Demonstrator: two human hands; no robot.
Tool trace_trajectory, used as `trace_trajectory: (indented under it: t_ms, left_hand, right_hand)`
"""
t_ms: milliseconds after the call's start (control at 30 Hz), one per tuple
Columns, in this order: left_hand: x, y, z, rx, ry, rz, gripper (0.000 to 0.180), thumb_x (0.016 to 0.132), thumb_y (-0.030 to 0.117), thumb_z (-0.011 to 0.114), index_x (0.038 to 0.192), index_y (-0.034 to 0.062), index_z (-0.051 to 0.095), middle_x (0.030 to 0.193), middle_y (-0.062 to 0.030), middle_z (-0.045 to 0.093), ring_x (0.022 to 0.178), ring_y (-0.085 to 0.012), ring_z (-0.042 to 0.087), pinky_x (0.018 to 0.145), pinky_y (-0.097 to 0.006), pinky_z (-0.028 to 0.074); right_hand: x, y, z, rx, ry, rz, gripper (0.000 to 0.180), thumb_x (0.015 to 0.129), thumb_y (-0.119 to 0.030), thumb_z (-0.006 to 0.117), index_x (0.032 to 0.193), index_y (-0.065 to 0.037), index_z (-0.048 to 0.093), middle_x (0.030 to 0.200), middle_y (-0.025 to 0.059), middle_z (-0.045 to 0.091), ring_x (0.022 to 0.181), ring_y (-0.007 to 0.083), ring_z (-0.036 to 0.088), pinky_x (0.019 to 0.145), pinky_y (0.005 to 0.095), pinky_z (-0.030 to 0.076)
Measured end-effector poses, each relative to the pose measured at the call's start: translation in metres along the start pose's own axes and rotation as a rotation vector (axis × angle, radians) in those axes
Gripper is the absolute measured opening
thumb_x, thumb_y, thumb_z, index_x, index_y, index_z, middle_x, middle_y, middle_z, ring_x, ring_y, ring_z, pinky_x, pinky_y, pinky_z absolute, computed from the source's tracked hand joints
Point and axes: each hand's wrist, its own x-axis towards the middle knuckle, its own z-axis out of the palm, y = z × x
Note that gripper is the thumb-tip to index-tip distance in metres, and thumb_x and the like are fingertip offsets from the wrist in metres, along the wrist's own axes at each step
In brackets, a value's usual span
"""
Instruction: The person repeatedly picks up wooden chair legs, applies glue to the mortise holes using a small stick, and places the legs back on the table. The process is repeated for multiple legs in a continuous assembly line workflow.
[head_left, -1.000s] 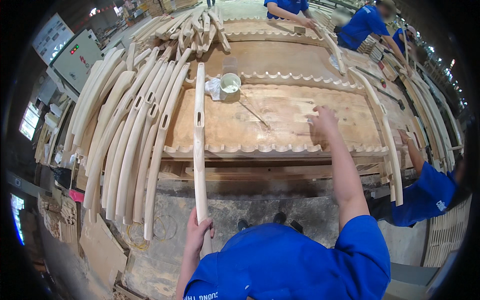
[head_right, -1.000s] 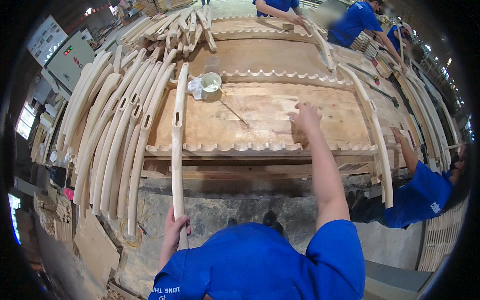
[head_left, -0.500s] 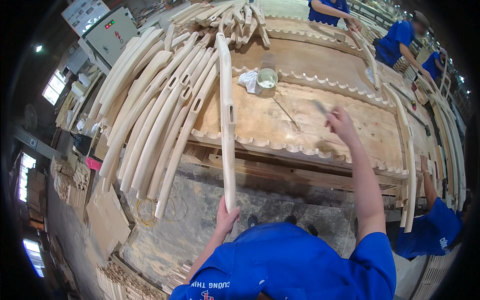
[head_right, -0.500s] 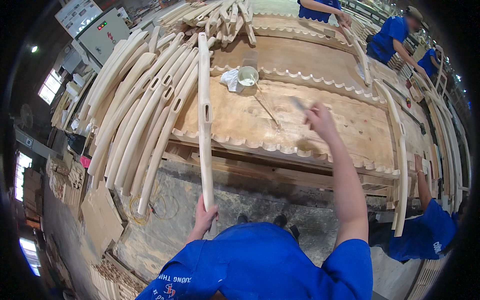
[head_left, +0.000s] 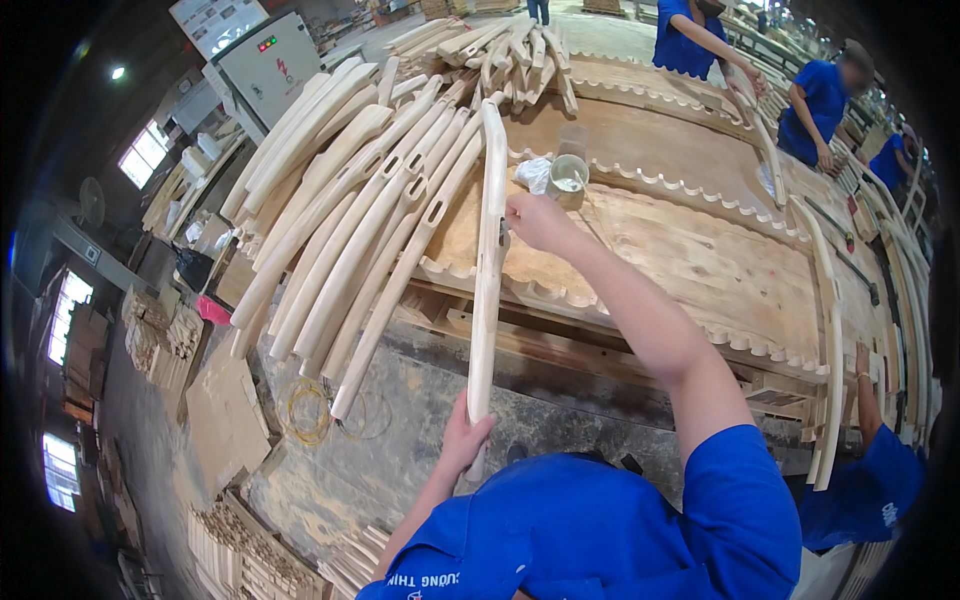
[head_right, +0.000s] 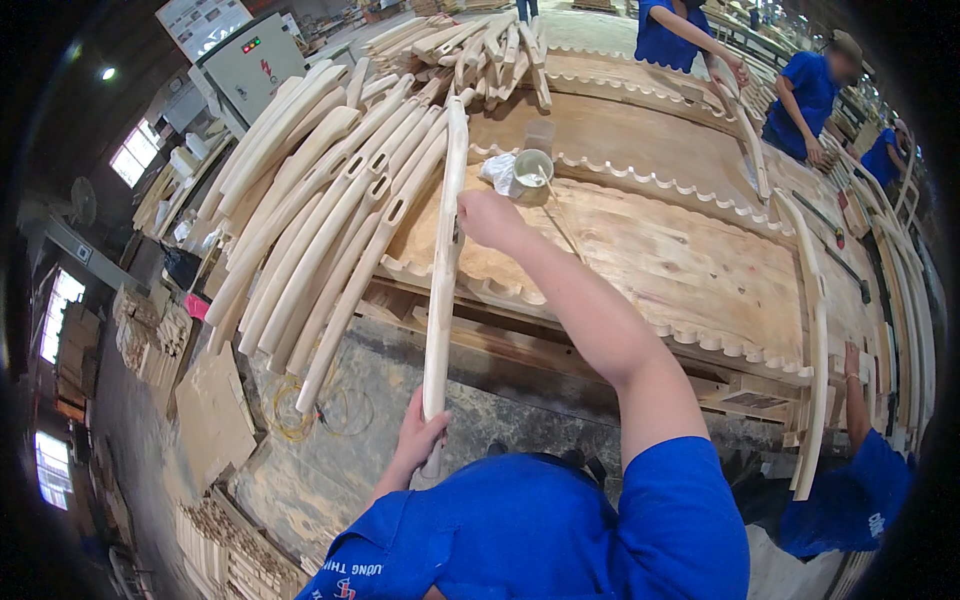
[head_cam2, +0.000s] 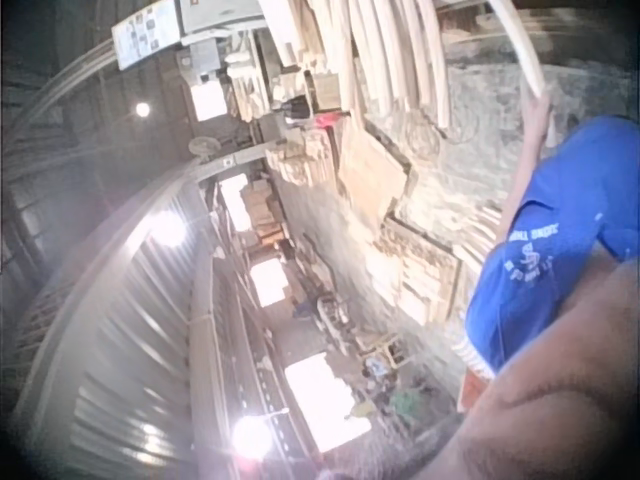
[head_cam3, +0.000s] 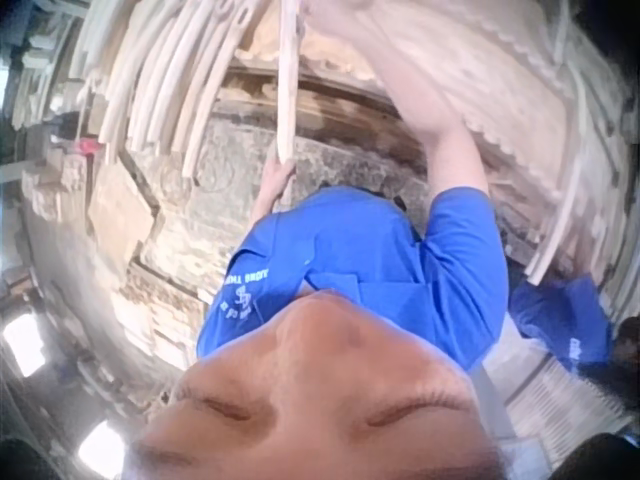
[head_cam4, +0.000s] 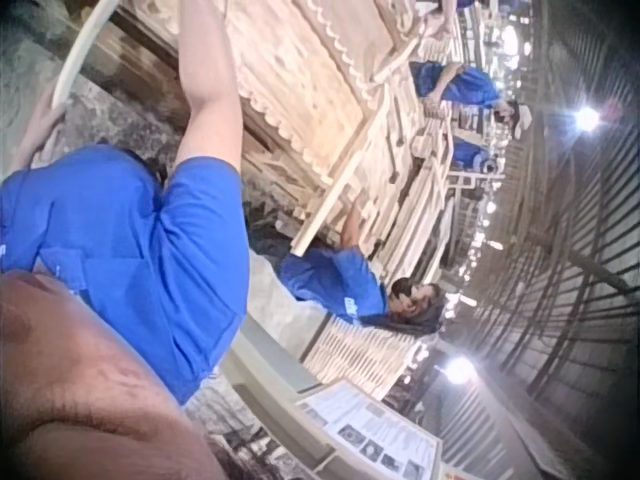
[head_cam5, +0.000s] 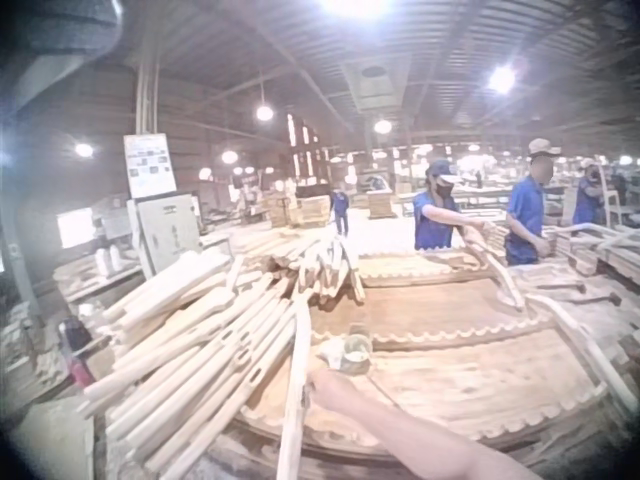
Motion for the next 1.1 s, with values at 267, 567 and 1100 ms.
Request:
trace_trajectory:
  t_ms: [267,567,1100]
  left_hand:
    - [0.006,-0.002,0.001,0.258,0.074,0.009,0.065,0.08,0.012,0.06,0.137,0.0115,0.03,0.083,-0.0099,0.057,0.054,-0.0145,0.054,0.049,-0.029,0.046]
    - [0.0,0.0,-0.013,0.321,0.05,-0.002,0.066,0.079,0.017,0.061,0.137,0.0108,0.03,0.092,-0.0126,0.059,0.058,-0.0166,0.056,0.052,-0.03,0.048]
    - [-0.018,0.034,-0.02,0.424,0.036,0.085,0.065,0.075,0.02,0.059,0.132,0.0084,0.031,0.09,-0.0223,0.061,0.083,-0.0357,0.062,0.072,-0.045,0.046]
  right_hand:
    - [0.02,0.011,-0.026,0.101,-0.318,-0.076,0.014,0.078,-0.014,0.06,0.081,-0.001,0.061,0.075,0.0106,0.062,0.071,0.0217,0.059,0.065,0.0341,0.046]
    - [0.029,0.026,-0.018,0.072,-0.331,-0.151,0.017,0.081,-0.017,0.058,0.088,-0.002,0.06,0.078,0.0119,0.062,0.075,0.0222,0.058,0.067,0.0375,0.047]
    - [0.04,0.072,-0.021,0.645,-0.595,0.182,0.011,0.092,-0.018,0.05,0.083,-0.014,0.046,0.055,-0.0062,0.035,0.04,0.0032,0.033,0.032,0.0201,0.026]
